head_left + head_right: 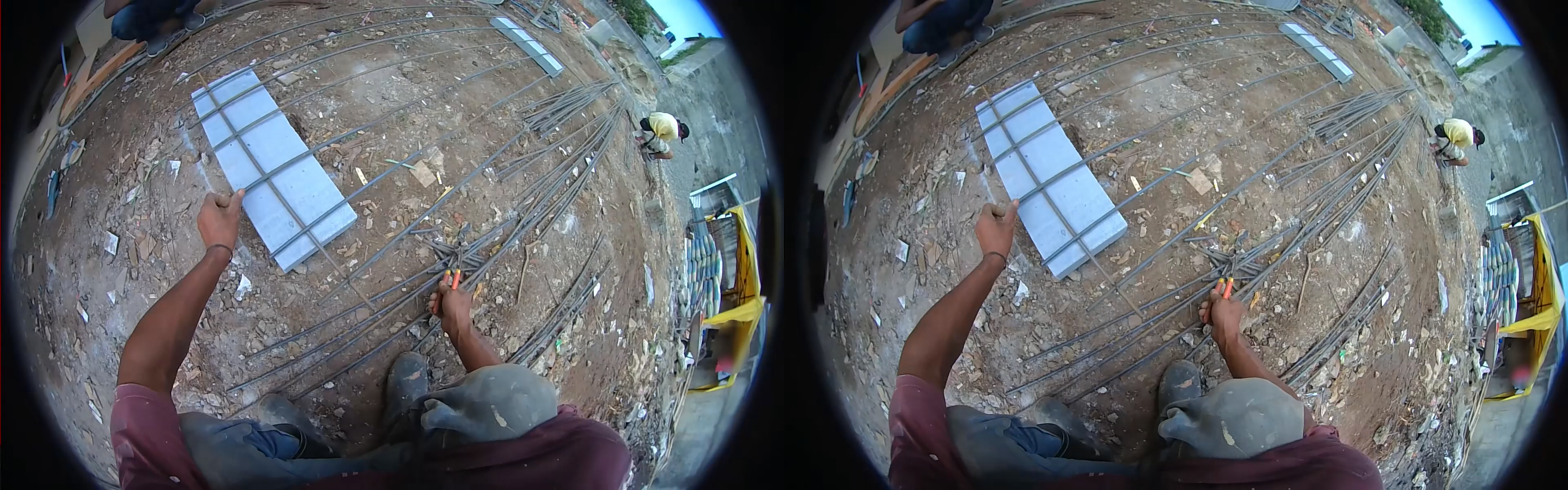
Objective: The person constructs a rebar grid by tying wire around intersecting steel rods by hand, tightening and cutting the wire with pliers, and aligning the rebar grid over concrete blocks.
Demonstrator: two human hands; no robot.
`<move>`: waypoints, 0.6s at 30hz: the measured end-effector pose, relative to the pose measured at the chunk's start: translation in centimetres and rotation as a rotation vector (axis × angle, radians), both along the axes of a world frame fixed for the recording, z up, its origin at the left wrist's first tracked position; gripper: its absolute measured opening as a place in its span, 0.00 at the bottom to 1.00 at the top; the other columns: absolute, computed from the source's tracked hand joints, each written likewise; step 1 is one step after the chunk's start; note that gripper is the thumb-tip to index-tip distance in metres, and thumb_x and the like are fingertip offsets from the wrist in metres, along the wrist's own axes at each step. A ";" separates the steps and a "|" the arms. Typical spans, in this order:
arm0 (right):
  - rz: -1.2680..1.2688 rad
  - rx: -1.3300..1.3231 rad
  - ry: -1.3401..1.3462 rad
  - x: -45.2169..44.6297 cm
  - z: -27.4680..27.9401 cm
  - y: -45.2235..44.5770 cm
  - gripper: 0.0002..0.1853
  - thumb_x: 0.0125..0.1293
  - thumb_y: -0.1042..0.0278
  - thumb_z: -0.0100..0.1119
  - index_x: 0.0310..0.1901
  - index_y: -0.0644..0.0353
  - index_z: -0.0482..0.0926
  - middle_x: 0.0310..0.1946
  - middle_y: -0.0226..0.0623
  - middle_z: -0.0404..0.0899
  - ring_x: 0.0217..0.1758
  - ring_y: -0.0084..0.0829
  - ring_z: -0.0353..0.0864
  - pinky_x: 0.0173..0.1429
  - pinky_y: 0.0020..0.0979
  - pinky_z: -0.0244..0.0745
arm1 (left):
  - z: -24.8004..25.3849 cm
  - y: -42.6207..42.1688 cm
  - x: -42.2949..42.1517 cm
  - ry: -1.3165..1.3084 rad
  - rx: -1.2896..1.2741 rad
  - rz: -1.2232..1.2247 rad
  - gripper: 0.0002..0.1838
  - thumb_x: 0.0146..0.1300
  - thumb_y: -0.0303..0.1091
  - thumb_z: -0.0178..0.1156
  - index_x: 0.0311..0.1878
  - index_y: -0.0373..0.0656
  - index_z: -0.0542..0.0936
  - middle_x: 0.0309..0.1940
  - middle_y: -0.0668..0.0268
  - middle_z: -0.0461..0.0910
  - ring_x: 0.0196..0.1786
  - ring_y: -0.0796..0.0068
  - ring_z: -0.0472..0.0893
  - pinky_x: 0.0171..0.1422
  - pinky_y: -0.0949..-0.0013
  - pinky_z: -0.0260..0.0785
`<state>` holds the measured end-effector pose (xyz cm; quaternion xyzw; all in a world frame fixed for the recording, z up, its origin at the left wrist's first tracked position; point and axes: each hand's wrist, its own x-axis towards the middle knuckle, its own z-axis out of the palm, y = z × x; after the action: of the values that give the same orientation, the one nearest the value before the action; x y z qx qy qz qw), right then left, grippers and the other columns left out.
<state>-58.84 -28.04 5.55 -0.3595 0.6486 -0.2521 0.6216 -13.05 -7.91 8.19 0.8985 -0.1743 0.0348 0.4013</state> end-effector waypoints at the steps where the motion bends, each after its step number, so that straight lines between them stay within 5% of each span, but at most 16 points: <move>1: 0.008 0.004 0.004 0.2 0.2 0.1 0.09 0.76 0.67 0.57 0.37 0.61 0.76 0.24 0.37 0.79 0.19 0.31 0.77 0.22 0.33 0.73 | 0.6 0.5 -1.4 -0.031 -0.033 -0.071 0.24 0.60 0.51 0.76 0.29 0.38 0.79 0.21 0.59 0.79 0.26 0.63 0.79 0.36 0.58 0.72; 8: 0.035 0.005 -0.008 0.8 -0.6 0.0 0.09 0.75 0.68 0.57 0.37 0.64 0.76 0.24 0.38 0.79 0.18 0.31 0.76 0.21 0.33 0.71 | 2.6 1.6 -9.5 -0.247 0.111 -0.649 0.16 0.58 0.39 0.75 0.40 0.39 0.81 0.34 0.56 0.81 0.37 0.55 0.82 0.43 0.55 0.74; 18: 0.080 -0.044 -0.025 1.5 0.4 0.9 0.11 0.76 0.68 0.57 0.34 0.64 0.77 0.22 0.39 0.79 0.16 0.31 0.76 0.21 0.32 0.71 | 2.0 1.0 -9.5 -0.191 0.231 -0.738 0.09 0.63 0.33 0.68 0.42 0.40 0.82 0.38 0.55 0.82 0.44 0.48 0.82 0.48 0.50 0.75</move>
<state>-57.33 -27.16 5.94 -0.3957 0.6203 -0.2456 0.6312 -22.54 -6.95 10.17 0.8076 -0.5246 -0.0483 0.2651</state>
